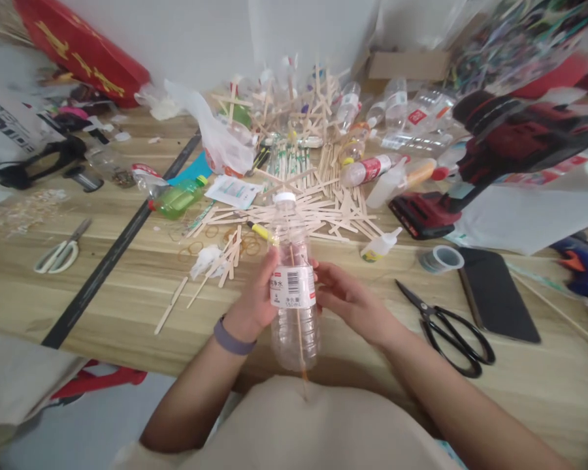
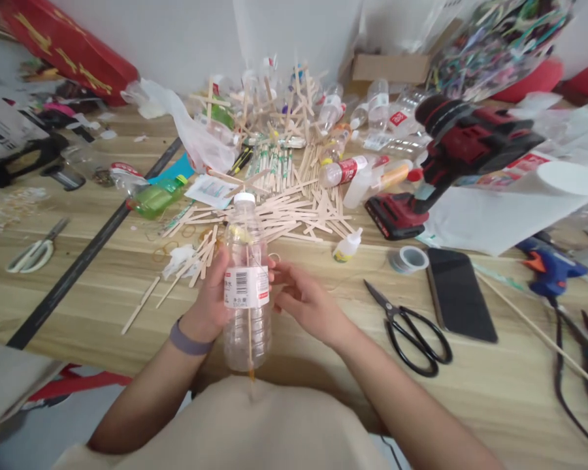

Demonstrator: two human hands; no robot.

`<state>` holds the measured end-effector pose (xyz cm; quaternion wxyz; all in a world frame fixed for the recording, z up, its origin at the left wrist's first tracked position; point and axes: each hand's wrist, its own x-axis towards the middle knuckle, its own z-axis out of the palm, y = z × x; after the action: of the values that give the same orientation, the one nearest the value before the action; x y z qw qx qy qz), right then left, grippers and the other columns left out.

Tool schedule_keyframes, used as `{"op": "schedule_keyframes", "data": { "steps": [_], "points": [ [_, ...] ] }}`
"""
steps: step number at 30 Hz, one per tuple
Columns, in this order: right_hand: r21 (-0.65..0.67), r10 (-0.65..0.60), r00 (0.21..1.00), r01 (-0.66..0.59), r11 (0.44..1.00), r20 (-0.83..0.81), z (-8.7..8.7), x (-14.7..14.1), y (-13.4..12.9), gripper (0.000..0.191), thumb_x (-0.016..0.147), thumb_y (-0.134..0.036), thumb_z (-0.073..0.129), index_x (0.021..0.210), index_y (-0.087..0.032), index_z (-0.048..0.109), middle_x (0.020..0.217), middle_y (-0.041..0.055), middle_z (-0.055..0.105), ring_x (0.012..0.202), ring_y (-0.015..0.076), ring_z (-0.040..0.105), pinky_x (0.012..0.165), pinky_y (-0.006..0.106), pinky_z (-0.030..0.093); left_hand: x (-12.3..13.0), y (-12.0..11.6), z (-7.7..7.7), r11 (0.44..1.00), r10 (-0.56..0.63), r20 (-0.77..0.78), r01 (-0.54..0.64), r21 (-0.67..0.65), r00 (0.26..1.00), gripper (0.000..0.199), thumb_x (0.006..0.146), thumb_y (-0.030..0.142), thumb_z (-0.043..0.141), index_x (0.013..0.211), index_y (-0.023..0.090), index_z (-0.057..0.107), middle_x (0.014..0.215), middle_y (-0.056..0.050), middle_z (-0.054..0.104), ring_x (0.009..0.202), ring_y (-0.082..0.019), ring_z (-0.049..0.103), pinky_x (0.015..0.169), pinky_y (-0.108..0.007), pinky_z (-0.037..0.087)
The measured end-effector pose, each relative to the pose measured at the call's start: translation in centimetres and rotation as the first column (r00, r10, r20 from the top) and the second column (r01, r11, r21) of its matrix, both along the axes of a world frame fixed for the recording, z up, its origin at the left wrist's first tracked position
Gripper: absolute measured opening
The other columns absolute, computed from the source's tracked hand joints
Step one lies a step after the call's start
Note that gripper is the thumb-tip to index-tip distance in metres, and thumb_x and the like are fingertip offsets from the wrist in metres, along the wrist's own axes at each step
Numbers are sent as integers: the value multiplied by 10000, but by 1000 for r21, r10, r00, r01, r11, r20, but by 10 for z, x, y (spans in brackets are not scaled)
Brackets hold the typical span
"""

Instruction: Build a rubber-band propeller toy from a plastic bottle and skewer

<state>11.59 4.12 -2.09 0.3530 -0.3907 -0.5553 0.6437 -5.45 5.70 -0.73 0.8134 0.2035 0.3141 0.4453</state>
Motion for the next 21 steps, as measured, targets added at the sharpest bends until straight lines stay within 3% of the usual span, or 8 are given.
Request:
{"op": "schedule_keyframes", "data": {
  "steps": [3,6,10,13,17,21],
  "points": [
    [2,-5,998,5,1000,61,-1,5,-1,356,866,-341,572,1177,-168,563,959,64,666,813,163,621,746,326,526,0,-3,-1,999,27,2,-27,-30,1000,519,784,630,631,959,143,678,756,-59,727,655,-186,693,575,-263,532],
    [12,-81,985,80,997,154,3,12,-1,283,873,-402,574,1012,-161,629,763,16,627,701,149,594,702,314,506,-3,-2,1,999,46,48,-46,0,998,468,756,581,689,951,156,683,816,-60,743,713,-202,710,612,-286,561],
    [19,-174,972,173,985,160,6,22,3,324,802,-492,657,877,-178,624,713,4,616,685,156,594,685,306,485,-8,2,3,998,24,107,-31,60,994,484,625,479,832,952,148,698,907,-77,755,769,-209,708,642,-301,583],
    [14,-249,955,250,968,160,1,25,8,394,737,-557,700,811,-180,609,671,-7,595,645,151,574,644,288,456,-14,6,3,993,41,73,-49,107,997,528,588,500,853,950,146,704,948,-87,754,763,-207,706,611,-276,574],
    [22,-319,931,321,947,174,-9,26,14,449,737,-620,674,786,-185,570,651,-27,538,602,133,522,601,267,422,-23,12,0,990,87,1,-86,111,996,546,734,613,700,955,114,699,1026,-141,736,751,-206,706,602,-275,562],
    [24,-315,924,317,948,218,-16,25,14,466,757,-644,645,785,-186,567,639,-34,516,587,124,481,569,246,383,-25,15,-5,993,88,59,-92,70,994,560,801,632,616,997,114,698,1110,-150,721,754,-203,711,624,-289,574]
  ]
}}
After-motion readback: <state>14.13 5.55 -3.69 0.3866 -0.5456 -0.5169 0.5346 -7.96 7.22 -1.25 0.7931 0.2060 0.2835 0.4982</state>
